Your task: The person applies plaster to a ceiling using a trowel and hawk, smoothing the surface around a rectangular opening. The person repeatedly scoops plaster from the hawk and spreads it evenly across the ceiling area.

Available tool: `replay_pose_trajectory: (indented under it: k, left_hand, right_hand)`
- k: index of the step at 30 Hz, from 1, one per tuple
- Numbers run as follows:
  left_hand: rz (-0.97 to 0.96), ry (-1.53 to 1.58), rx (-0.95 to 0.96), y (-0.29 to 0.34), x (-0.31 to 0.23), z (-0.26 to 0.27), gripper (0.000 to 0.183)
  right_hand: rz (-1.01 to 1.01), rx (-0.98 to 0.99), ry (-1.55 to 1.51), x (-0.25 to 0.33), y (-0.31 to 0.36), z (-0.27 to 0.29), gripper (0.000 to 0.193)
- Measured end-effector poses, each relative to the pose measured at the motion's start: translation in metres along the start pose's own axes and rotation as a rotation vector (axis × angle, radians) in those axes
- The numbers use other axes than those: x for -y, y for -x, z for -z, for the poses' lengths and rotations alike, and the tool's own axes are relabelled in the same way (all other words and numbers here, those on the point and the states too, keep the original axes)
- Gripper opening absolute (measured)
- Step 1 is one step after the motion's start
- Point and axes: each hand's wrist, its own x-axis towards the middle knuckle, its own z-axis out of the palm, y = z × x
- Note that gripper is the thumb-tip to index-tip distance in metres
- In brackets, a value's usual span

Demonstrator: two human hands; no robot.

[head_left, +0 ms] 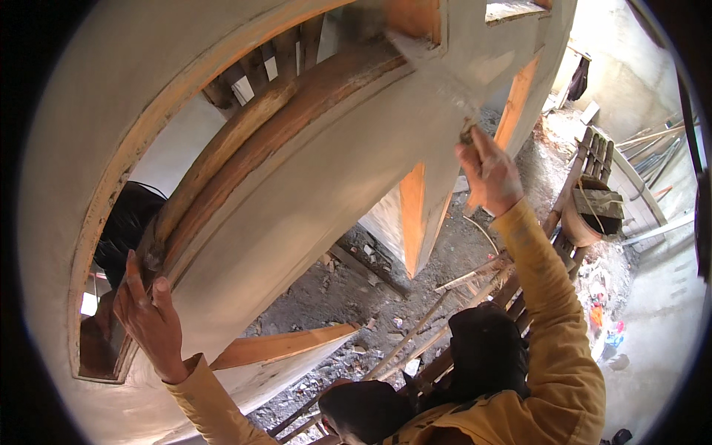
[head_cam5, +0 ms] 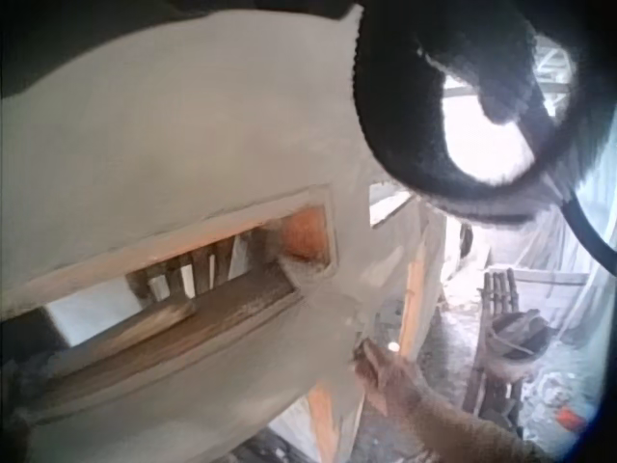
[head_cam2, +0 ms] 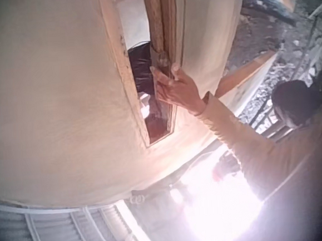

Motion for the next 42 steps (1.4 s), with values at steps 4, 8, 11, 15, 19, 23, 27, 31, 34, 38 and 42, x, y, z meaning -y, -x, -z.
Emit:
replay_pose_trajectory:
  k: [4, 8, 11, 15, 19, 23, 27, 31, 34, 38, 42]
  left_hand:
    - [0.077, 0.051, 0.001, -0.003, -0.002, 0.003, 0.065]
    - [0.090, 0.063, -0.037, -0.002, -0.008, -0.005, 0.062]
    - [0.137, 0.128, -0.033, -0.002, -0.001, -0.004, 0.060]
    - [0.273, 0.172, -0.024, 0.003, 0.005, 0.001, 0.061]
    - [0.394, 0.238, 0.010, -0.002, -0.011, 0.001, 0.065]
    - [0.341, 0.135, -0.023, -0.002, -0.013, 0.004, 0.069]
    - [0.316, 0.110, -0.056, -0.001, -0.015, -0.005, 0.071]
    - [0.236, 0.102, -0.118, 0.000, -0.015, -0.011, 0.074]
    - [0.212, 0.007, -0.134, 0.008, -0.016, -0.015, 0.070]
    - [0.154, -0.025, -0.206, 0.007, -0.020, -0.016, 0.068]
    - [0.150, -0.018, -0.174, 0.009, -0.019, -0.019, 0.067]
  right_hand:
    - [-0.147, 0.130, -0.184, -0.013, -0.014, 0.031, 0.041]
    - [-0.045, 0.083, -0.270, -0.039, 0.002, 0.044, 0.043]
    - [0.101, 0.238, -0.255, -0.049, -0.010, 0.071, 0.044]
    - [0.351, 0.355, -0.152, -0.039, -0.045, 0.101, 0.042]
    - [0.523, 0.443, -0.134, -0.034, -0.075, 0.112, 0.039]
    - [0.596, 0.512, -0.129, -0.014, -0.089, 0.117, 0.036]
    - [0.509, 0.546, 0.003, 0.010, -0.080, 0.122, 0.037]
    - [0.518, 0.546, 0.032, 0.048, -0.069, 0.119, 0.031]
    - [0.477, 0.587, 0.119, 0.081, -0.059, 0.117, 0.024]
    - [0.299, 0.555, 0.239, 0.099, -0.067, 0.116, 0.015]
    - [0.139, 0.583, 0.303, 0.107, -0.082, 0.118, 0.016]
